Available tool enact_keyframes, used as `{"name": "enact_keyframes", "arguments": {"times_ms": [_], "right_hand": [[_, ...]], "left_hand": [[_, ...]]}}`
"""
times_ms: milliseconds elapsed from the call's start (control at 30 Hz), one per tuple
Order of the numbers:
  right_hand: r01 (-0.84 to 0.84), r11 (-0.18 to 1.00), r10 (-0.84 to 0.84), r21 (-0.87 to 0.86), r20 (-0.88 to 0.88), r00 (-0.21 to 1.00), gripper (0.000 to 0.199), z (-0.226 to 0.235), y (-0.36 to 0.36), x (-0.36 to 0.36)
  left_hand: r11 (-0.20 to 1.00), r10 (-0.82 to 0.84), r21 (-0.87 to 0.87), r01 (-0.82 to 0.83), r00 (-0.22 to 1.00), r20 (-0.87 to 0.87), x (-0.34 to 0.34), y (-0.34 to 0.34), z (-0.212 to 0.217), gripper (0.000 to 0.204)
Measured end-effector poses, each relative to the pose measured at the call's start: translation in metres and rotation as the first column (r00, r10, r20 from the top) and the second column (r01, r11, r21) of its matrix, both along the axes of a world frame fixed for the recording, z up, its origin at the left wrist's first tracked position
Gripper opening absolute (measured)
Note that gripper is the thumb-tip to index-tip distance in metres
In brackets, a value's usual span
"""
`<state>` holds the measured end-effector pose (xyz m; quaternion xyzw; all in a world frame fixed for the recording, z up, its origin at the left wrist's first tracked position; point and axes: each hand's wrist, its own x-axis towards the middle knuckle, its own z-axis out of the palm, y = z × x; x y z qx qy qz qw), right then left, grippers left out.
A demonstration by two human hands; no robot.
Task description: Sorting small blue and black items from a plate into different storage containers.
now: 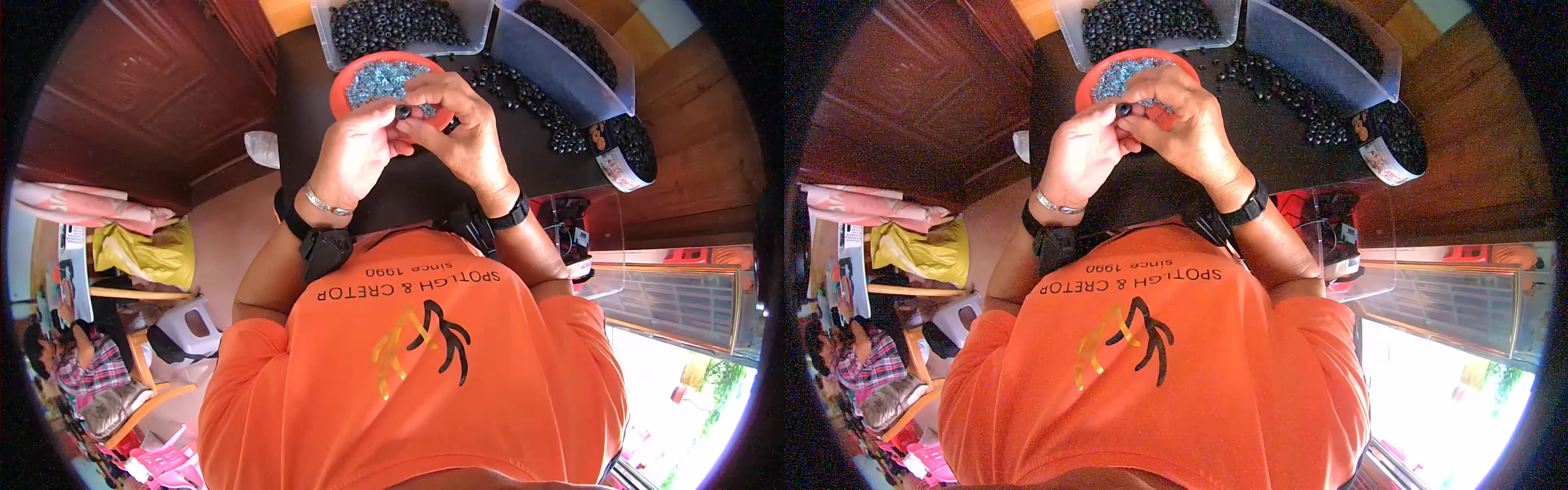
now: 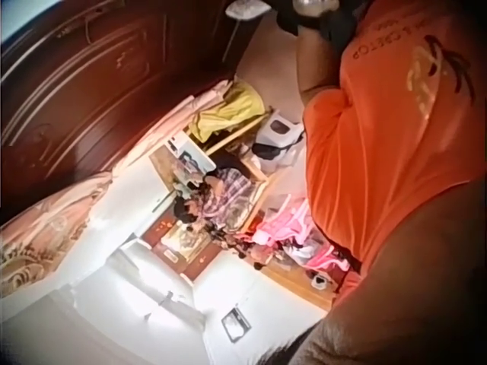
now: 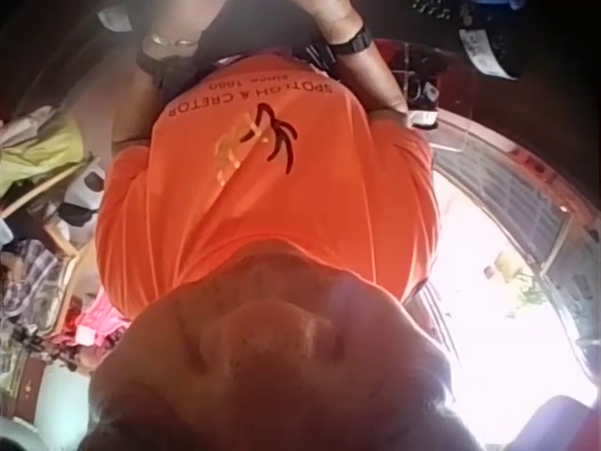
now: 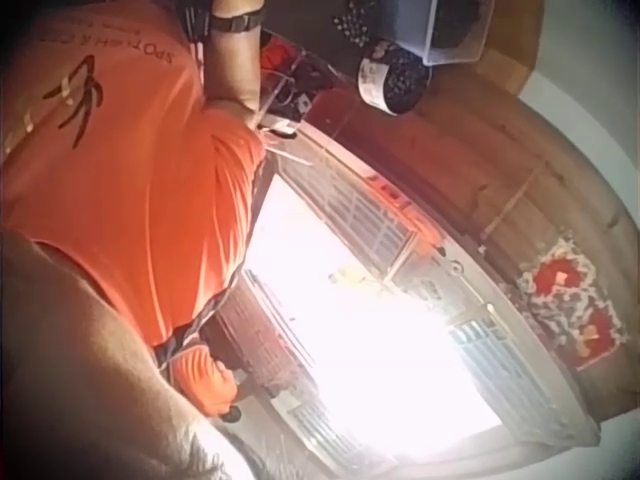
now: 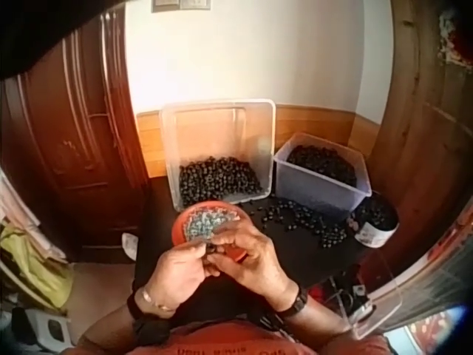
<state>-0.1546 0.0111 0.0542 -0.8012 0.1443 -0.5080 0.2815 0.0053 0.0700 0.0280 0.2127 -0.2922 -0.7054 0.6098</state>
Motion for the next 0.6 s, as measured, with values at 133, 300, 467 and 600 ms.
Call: {"name": "enact_keyframes", "arguments": {"times_ms": [133, 300, 467, 600], "right_hand": [[-0.016, 1.000, 0.016, -0.004, 0.008, 1.000, 0.029, -0.0053, -0.0005, -0.0025], [-0.033, 0.999, 0.032, 0.032, 0.005, 0.999, 0.028, -0.0058, 0.0013, -0.0064], [-0.012, 1.000, 0.011, 0.005, 0.030, 0.999, 0.028, -0.0088, 0.0009, -0.0090], [-0.006, 1.000, 0.006, 0.012, -0.002, 1.000, 0.027, -0.0076, 0.0029, -0.0091]], "left_hand": [[0.997, 0.030, -0.077, -0.022, 0.993, 0.115, -0.0024, 0.0019, 0.0038, 0.024], [0.997, 0.040, -0.076, -0.029, 0.989, 0.143, -0.0030, 0.0023, 0.0034, 0.022], [0.994, 0.037, -0.113, -0.013, 0.978, 0.206, -0.0027, 0.0025, 0.0032, 0.020], [0.993, 0.015, -0.115, 0.006, 0.983, 0.186, -0.0035, 0.0021, -0.0010, 0.020]]}}
